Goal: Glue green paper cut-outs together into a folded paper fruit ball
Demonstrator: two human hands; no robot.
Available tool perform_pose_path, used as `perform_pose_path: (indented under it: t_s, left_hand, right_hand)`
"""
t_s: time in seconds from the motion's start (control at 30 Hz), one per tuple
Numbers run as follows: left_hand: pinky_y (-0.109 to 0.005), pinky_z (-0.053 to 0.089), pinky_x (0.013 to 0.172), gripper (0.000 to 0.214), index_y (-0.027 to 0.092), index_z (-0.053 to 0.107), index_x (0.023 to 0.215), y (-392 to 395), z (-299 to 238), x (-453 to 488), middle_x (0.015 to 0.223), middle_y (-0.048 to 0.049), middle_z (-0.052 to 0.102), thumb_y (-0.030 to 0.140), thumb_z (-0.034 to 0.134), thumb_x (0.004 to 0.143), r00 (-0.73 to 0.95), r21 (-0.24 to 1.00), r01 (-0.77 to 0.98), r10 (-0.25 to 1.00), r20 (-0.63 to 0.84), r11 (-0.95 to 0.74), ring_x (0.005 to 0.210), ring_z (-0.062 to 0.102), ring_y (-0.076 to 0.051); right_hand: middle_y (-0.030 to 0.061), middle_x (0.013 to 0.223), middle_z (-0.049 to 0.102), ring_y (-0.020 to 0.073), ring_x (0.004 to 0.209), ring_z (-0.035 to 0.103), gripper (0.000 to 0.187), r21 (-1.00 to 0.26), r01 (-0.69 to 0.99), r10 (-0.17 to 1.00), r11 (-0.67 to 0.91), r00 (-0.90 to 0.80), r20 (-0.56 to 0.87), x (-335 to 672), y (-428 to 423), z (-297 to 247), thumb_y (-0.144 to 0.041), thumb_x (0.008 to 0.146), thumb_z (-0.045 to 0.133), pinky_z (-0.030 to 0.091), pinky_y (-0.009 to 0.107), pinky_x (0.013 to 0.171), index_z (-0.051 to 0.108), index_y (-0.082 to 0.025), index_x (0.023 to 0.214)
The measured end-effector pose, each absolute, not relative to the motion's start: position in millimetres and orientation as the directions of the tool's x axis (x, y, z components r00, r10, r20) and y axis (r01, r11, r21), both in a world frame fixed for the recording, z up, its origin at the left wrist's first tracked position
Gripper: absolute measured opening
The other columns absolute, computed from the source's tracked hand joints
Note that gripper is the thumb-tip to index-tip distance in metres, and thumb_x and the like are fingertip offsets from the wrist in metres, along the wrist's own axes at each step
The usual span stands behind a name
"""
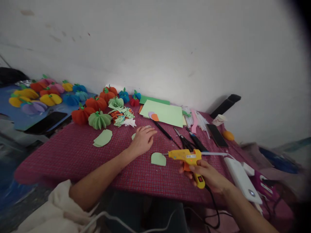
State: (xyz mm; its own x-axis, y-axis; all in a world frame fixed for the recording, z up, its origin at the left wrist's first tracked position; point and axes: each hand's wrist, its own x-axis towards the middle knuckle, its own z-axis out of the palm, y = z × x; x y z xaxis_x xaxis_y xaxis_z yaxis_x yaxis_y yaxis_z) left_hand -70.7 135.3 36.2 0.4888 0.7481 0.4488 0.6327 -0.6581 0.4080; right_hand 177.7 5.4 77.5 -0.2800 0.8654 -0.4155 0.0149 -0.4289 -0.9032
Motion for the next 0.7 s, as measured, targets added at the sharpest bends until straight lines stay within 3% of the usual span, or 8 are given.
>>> perform_pose_path:
  t_s: [0.13, 0.23, 0.33, 0.4, 0.47, 0.57, 0.7]
  left_hand:
    - [-0.039, 0.030, 0.097, 0.033, 0.028, 0.069, 0.083, 136.9, 32.4, -70.5, 0.116, 0.0039, 0.061, 0.006, 0.046, 0.076, 0.723, 0.429, 0.450, 0.601, 0.339, -0.783, 0.117, 0.042, -0.018]
    - [-0.041, 0.030, 0.094, 0.031, 0.028, 0.069, 0.079, 130.9, 39.2, -78.2, 0.115, 0.0037, 0.061, 0.007, 0.046, 0.078, 0.787, 0.401, 0.426, 0.551, 0.277, -0.811, 0.114, 0.044, -0.019]
    - [-0.038, 0.037, 0.084, 0.022, 0.021, 0.066, 0.089, 106.7, 46.3, -78.6, 0.096, -0.0028, 0.066, 0.013, 0.047, 0.083, 0.799, 0.283, 0.490, 0.555, 0.233, -0.824, 0.095, 0.053, -0.019]
    - [-0.036, 0.041, 0.076, 0.021, 0.015, 0.063, 0.096, 79.2, 43.7, -72.1, 0.094, -0.0063, 0.065, 0.014, 0.046, 0.084, 0.788, 0.171, 0.564, 0.588, 0.181, -0.808, 0.085, 0.055, -0.019]
    - [-0.032, 0.043, 0.064, 0.030, 0.014, 0.058, 0.108, 49.5, 34.3, -62.8, 0.100, -0.0073, 0.064, 0.010, 0.046, 0.081, 0.769, 0.103, 0.618, 0.626, 0.128, -0.779, 0.081, 0.056, -0.019]
    - [-0.029, 0.043, 0.052, 0.048, 0.011, 0.043, 0.128, 16.4, 17.1, -49.8, 0.118, -0.0097, 0.057, 0.008, 0.045, 0.080, 0.703, 0.052, 0.700, 0.700, 0.128, -0.713, 0.078, 0.055, -0.018]
    - [-0.028, 0.045, 0.051, 0.046, 0.012, 0.046, 0.128, 0.5, 10.9, -40.4, 0.132, -0.0114, 0.047, 0.024, 0.045, 0.084, 0.629, 0.053, 0.767, 0.765, 0.137, -0.640, 0.080, 0.054, -0.020]
  right_hand:
    - [0.0074, 0.085, 0.064, 0.0063, 0.056, 0.046, 0.035, -0.889, 0.075, 0.853, -0.451, -0.257, -0.455, 183.4, 1.7, 70.7, -0.031, 0.069, 0.071, 0.041, 0.014, 0.042, 0.062, -0.013, 0.098]
    - [0.0057, 0.083, 0.063, 0.0060, 0.055, 0.047, 0.030, -0.880, 0.081, 0.855, -0.468, -0.211, -0.474, 191.5, -3.3, 69.9, -0.031, 0.068, 0.072, 0.041, 0.014, 0.041, 0.063, -0.015, 0.092]
    - [0.0068, 0.091, 0.062, 0.0087, 0.060, 0.053, 0.024, -0.903, 0.056, 0.888, -0.425, -0.168, -0.428, 196.9, -5.9, 78.0, -0.033, 0.073, 0.068, 0.046, 0.018, 0.045, 0.061, -0.018, 0.091]
    - [0.0080, 0.098, 0.062, 0.0111, 0.065, 0.057, 0.023, -0.916, 0.072, 0.903, -0.395, -0.155, -0.401, 197.1, -4.6, 85.8, -0.033, 0.075, 0.066, 0.050, 0.022, 0.051, 0.060, -0.019, 0.092]
    - [0.0082, 0.096, 0.062, 0.0123, 0.065, 0.060, 0.023, -0.916, 0.121, 0.904, -0.383, -0.154, -0.398, 194.7, -1.1, 92.0, -0.033, 0.076, 0.064, 0.051, 0.025, 0.055, 0.059, -0.018, 0.093]
    - [0.0040, 0.074, 0.062, 0.0113, 0.058, 0.058, 0.028, -0.888, 0.222, 0.879, -0.403, -0.176, -0.443, 187.6, 6.5, 95.5, -0.036, 0.078, 0.062, 0.049, 0.022, 0.051, 0.059, -0.015, 0.095]
    - [-0.0006, 0.060, 0.057, 0.0083, 0.049, 0.055, 0.034, -0.827, 0.357, 0.799, -0.434, -0.271, -0.536, 178.1, 17.6, 93.0, -0.042, 0.077, 0.061, 0.046, 0.019, 0.047, 0.059, -0.012, 0.092]
